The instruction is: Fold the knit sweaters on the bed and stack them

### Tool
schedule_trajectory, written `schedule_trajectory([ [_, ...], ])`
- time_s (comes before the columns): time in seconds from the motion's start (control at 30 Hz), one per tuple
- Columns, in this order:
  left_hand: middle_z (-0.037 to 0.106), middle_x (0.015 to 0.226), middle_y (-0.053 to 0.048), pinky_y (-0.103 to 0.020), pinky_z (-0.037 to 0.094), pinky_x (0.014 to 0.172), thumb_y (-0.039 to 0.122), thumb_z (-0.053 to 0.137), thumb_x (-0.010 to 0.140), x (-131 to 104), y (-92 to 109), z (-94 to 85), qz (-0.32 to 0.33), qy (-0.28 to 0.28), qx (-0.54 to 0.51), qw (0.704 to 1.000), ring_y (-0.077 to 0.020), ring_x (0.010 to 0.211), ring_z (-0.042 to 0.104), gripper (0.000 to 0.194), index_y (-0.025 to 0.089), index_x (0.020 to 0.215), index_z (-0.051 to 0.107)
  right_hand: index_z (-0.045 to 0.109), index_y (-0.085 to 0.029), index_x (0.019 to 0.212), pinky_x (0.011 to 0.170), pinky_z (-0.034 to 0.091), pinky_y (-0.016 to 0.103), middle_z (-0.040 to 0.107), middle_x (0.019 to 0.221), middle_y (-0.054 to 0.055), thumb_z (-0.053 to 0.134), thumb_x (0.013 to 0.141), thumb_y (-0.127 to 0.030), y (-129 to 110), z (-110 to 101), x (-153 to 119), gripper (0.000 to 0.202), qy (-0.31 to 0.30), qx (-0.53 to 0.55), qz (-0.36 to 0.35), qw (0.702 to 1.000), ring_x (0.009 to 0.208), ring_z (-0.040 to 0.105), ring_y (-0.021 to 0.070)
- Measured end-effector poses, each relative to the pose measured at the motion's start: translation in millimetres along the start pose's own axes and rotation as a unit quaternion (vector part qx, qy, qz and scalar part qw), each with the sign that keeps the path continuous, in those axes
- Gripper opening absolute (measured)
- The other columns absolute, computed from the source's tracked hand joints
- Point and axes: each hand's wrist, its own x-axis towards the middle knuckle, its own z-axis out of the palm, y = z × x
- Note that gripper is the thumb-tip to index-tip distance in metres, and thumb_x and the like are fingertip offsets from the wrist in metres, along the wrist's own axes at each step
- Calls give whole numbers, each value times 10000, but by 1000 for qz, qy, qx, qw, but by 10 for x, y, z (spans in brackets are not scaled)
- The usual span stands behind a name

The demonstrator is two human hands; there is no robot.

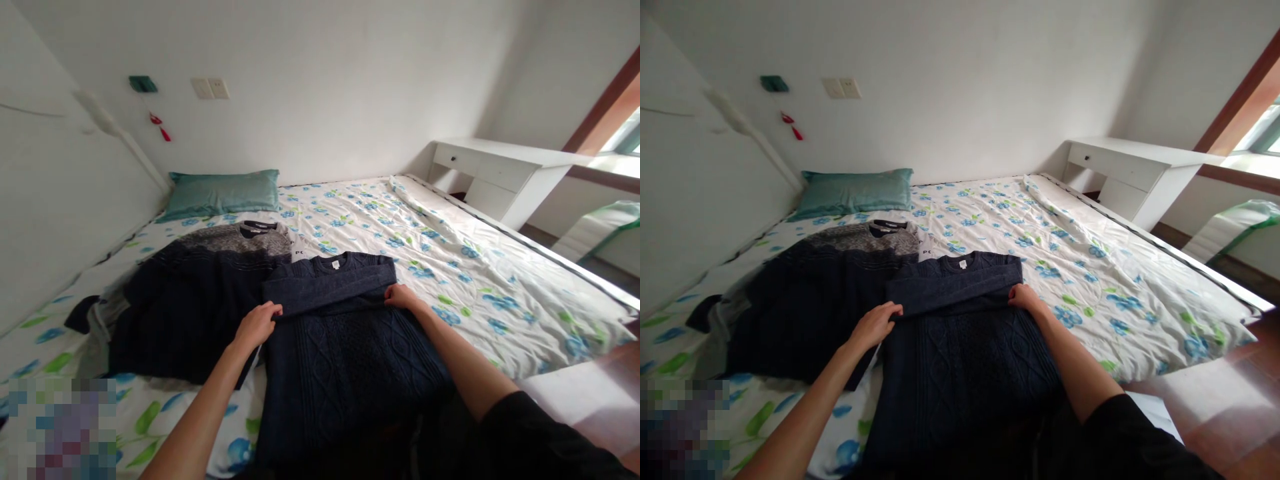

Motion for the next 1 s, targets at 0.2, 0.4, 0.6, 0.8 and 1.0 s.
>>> schedule_trajectory([
  [0.2, 691, 1111, -66, -344, 455, 846, 12, 592, 866, -46, -40, -31, -24, -41, 21, 999, -272, 1025, 662, 304, 267, 949, 734, 647, -77, 1534, 646, 521, 226, 790, 850, 64, 766, 1015, -381, 256, -82, 114, 613, 20, 228, 168, 959, 708, 703, 164],
  [0.4, 693, 1205, -84, -381, 502, 997, 123, 711, 902, -25, 236, 100, 63, -2, 69, 996, -306, 1171, 638, 257, 256, 1120, 739, 733, -127, 1466, 670, 528, 208, 830, 1009, 92, 679, 1067, -349, 335, 16, 161, 460, 34, 259, 162, 952, 738, 722, 139],
  [0.6, 751, 1158, -54, -331, 506, 925, 114, 631, 967, 1, 258, 138, 65, -25, 64, 995, -260, 1150, 705, 240, 270, 1105, 750, 869, -177, 1249, 927, 569, 281, 847, 1155, 145, 677, 1060, -408, 155, 79, 164, 355, 122, 125, 180, 968, 1124, 800, 267],
  [0.8, 746, 1184, -56, -318, 502, 869, 72, 593, 942, 23, 128, 74, 51, -25, 55, 997, -250, 1111, 732, 306, 271, 1088, 773, 898, -149, 1106, 844, 543, 271, 851, 1041, 147, 658, 1052, -447, 142, -193, 186, 387, 123, 111, 158, 973, 1055, 803, 274],
  [1.0, 738, 1138, -70, -343, 519, 914, 81, 668, 909, 72, 46, 155, 39, -72, 71, 994, -275, 1124, 724, 290, 263, 1099, 789, 897, -152, 1137, 825, 535, 255, 843, 924, 115, 705, 992, -228, 236, -379, 18, 252, 52, 15, 120, 991, 896, 795, 223],
])
